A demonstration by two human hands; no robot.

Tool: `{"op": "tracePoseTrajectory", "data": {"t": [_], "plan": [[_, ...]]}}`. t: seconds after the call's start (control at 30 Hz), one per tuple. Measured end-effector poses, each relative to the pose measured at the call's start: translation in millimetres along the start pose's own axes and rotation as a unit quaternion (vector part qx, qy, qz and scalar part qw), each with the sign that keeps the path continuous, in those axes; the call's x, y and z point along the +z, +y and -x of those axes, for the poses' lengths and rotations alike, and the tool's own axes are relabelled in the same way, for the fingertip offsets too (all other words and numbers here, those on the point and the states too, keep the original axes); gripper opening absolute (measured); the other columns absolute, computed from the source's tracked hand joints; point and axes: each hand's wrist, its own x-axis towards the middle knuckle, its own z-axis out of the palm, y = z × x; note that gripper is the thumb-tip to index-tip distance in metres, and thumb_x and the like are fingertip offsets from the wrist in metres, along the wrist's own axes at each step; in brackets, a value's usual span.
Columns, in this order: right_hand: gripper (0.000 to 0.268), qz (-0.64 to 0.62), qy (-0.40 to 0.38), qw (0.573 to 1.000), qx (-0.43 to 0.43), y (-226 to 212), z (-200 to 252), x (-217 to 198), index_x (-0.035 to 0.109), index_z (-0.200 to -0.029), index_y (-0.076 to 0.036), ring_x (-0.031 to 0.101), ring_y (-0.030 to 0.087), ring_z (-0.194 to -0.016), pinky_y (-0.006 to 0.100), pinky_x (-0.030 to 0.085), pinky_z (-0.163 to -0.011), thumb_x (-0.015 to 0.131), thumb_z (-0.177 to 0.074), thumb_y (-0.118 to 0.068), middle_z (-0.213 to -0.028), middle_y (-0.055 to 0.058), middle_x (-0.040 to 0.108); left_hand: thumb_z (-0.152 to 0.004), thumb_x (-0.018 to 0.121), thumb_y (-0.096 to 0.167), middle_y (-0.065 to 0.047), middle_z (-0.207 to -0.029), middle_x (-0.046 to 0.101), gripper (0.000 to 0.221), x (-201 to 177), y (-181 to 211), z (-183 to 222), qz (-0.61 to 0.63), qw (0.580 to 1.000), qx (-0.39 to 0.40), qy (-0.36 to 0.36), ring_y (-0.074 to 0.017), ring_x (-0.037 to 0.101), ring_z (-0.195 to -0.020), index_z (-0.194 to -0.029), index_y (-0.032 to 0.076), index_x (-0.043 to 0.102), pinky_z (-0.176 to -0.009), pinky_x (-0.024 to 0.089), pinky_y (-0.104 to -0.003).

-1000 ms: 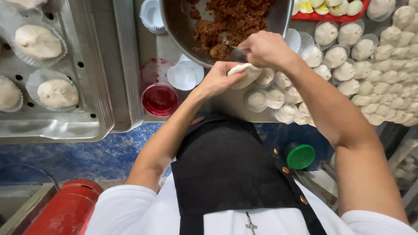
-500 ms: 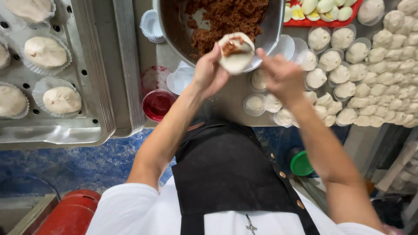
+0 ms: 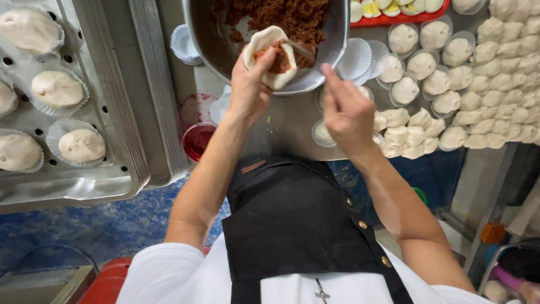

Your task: Preparing steamed buns by filling dough with meat and hard-boiled eggs and folding them into shape.

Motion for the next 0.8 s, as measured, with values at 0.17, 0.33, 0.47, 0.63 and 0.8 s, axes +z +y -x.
{"op": "tracePoseTrajectory", "data": {"t": [0.17,0.33,0.47,0.63,0.8], "plan": [[0.037,0.082,-0.023,0.996,0.016,18.7,-6.2,22.3,0.069,-0.136,-0.010,0.065,0.028,-0.071,0.042,0.052,-0.066,0.067,-0.100,-0.009,-0.082,0.012,0.067,-0.099,0.069,0.004,-0.010,-0.123,0.065,0.039,1.4,0.6,9.1,-0.052,0.998,0.039,0.009,-0.0215,0.068,-0.112,-0.134,0.001,0.054,-0.101,0.060,-0.040],[0.036,0.001,-0.100,0.990,0.096,27.0,-21.5,27.5,0.066,-0.138,-0.009,0.066,0.028,-0.065,0.041,0.052,-0.058,0.062,-0.103,-0.009,-0.086,0.012,0.070,-0.098,0.068,0.001,-0.011,-0.119,0.066,0.034,2.8,13.3,10.3,-0.029,0.999,0.029,0.034,-0.0217,0.069,-0.108,-0.130,0.001,0.056,-0.096,0.061,-0.039],[0.039,0.006,-0.074,0.997,0.008,-0.9,-21.7,22.9,0.070,-0.131,-0.006,0.068,0.036,-0.073,0.046,0.053,-0.065,0.063,-0.093,-0.011,-0.085,0.016,0.070,-0.097,0.068,0.000,-0.011,-0.117,0.067,0.032,-4.1,9.2,3.3,-0.071,0.993,0.036,0.089,-0.0213,0.068,-0.106,-0.127,0.001,0.058,-0.094,0.062,-0.039],[0.033,0.027,-0.119,0.989,0.084,42.8,-35.8,36.1,0.070,-0.130,-0.005,0.069,0.037,-0.076,0.048,0.054,-0.069,0.061,-0.100,-0.015,-0.085,0.015,0.069,-0.096,0.070,-0.002,-0.010,-0.118,0.067,0.033,-2.5,13.4,-3.3,-0.120,0.987,0.032,0.102,-0.0205,0.068,-0.106,-0.128,0.000,0.060,-0.094,0.061,-0.037],[0.025,-0.038,0.005,0.999,-0.033,146.2,-88.4,32.7,0.064,-0.126,0.000,0.070,0.038,-0.096,0.044,0.057,-0.084,0.061,-0.108,-0.017,-0.107,0.021,0.068,-0.097,0.069,0.001,-0.011,-0.119,0.067,0.033,15.6,32.1,-3.5,-0.131,0.987,0.009,0.089,-0.0205,0.069,-0.108,-0.128,0.001,0.058,-0.095,0.061,-0.037]]}}
